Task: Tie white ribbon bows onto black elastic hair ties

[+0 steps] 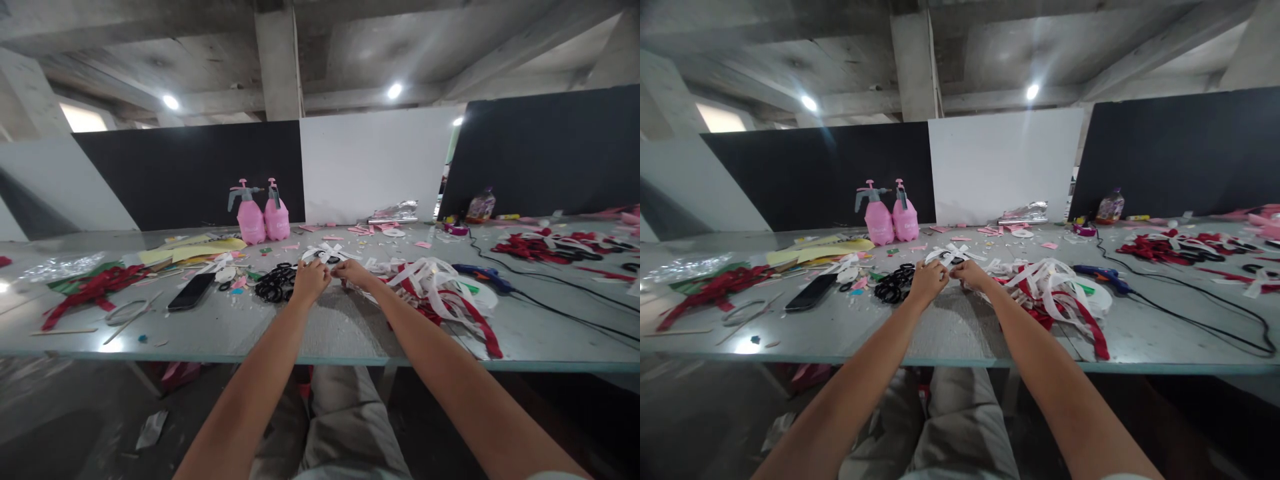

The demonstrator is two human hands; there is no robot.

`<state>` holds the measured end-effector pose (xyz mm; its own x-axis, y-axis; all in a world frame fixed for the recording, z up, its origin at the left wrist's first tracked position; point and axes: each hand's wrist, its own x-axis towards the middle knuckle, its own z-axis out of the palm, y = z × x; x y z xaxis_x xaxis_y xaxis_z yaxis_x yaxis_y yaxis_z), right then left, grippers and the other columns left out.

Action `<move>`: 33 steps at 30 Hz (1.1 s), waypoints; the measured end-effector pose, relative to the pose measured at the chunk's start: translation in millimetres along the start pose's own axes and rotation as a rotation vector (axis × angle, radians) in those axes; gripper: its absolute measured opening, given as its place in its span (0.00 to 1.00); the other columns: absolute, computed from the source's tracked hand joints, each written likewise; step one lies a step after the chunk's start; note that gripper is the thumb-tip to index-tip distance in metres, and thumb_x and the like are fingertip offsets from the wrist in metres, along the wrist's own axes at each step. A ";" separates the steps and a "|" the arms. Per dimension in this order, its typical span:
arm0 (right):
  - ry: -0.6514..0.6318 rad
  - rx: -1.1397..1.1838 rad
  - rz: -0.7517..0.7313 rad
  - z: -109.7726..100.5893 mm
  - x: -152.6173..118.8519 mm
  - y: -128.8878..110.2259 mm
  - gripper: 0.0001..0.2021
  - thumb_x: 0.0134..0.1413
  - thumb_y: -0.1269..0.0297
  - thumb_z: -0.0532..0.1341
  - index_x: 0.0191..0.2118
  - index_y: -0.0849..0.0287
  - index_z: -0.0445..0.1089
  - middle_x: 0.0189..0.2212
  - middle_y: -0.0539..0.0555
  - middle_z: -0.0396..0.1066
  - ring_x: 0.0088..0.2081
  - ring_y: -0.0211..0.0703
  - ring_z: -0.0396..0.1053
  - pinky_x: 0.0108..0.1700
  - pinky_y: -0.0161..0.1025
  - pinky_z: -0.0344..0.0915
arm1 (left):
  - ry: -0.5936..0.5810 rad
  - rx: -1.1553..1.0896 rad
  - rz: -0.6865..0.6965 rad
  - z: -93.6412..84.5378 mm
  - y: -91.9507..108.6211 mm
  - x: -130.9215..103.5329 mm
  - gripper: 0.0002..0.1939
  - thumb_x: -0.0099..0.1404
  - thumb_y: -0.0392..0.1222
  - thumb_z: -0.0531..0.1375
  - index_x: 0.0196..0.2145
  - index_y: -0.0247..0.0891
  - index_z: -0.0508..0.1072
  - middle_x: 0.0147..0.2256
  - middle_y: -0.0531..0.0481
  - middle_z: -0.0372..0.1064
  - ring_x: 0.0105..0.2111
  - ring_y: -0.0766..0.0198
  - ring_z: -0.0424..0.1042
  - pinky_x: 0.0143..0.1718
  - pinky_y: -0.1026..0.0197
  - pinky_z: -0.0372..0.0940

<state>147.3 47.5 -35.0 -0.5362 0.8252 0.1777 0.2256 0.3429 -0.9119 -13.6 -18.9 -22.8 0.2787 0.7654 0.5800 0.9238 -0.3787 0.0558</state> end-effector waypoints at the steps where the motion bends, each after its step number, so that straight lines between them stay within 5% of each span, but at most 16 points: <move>1: 0.011 0.002 0.007 -0.5 0.0 -0.1 0.12 0.39 0.57 0.61 0.22 0.62 0.70 0.15 0.47 0.60 0.18 0.32 0.55 0.22 0.33 0.58 | 0.005 -0.013 0.001 -0.4 -0.5 -0.4 0.12 0.64 0.41 0.52 0.34 0.39 0.74 0.39 0.45 0.70 0.40 0.58 0.67 0.50 0.51 0.50; 19: -0.060 -0.143 0.006 -0.6 2.4 3.3 0.09 0.40 0.61 0.60 0.23 0.61 0.73 0.17 0.49 0.66 0.17 0.33 0.58 0.22 0.33 0.58 | 0.023 0.080 0.030 1.8 4.4 1.2 0.07 0.58 0.38 0.56 0.29 0.37 0.75 0.37 0.44 0.71 0.39 0.56 0.67 0.51 0.48 0.48; 23: 0.018 -0.068 -0.002 -10.9 -3.4 -6.5 0.11 0.39 0.58 0.62 0.24 0.63 0.72 0.15 0.47 0.62 0.16 0.34 0.58 0.22 0.33 0.57 | 0.101 -0.127 -0.151 -0.3 -14.8 0.9 0.06 0.59 0.40 0.57 0.31 0.40 0.74 0.37 0.48 0.71 0.39 0.59 0.67 0.49 0.53 0.51; 28: 0.075 0.020 -0.012 -14.8 -6.2 -10.0 0.15 0.40 0.54 0.63 0.25 0.64 0.72 0.15 0.46 0.59 0.16 0.30 0.54 0.21 0.32 0.55 | 0.162 -0.500 -0.210 3.7 -28.3 0.8 0.13 0.64 0.47 0.52 0.35 0.37 0.72 0.36 0.48 0.71 0.30 0.66 0.66 0.37 0.62 0.58; 33: -0.110 0.119 -0.039 -8.6 -7.6 -12.1 0.17 0.38 0.53 0.65 0.29 0.65 0.75 0.17 0.46 0.60 0.19 0.30 0.54 0.22 0.31 0.58 | -0.068 -0.797 -0.136 18.1 -18.0 2.6 0.19 0.59 0.55 0.57 0.38 0.36 0.74 0.34 0.49 0.72 0.28 0.66 0.67 0.32 0.65 0.60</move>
<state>155.6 41.0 -22.2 -0.6303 0.7557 0.1780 0.1084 0.3127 -0.9437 -24.7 -0.6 -36.9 0.2161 0.8516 0.4776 0.4936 -0.5173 0.6991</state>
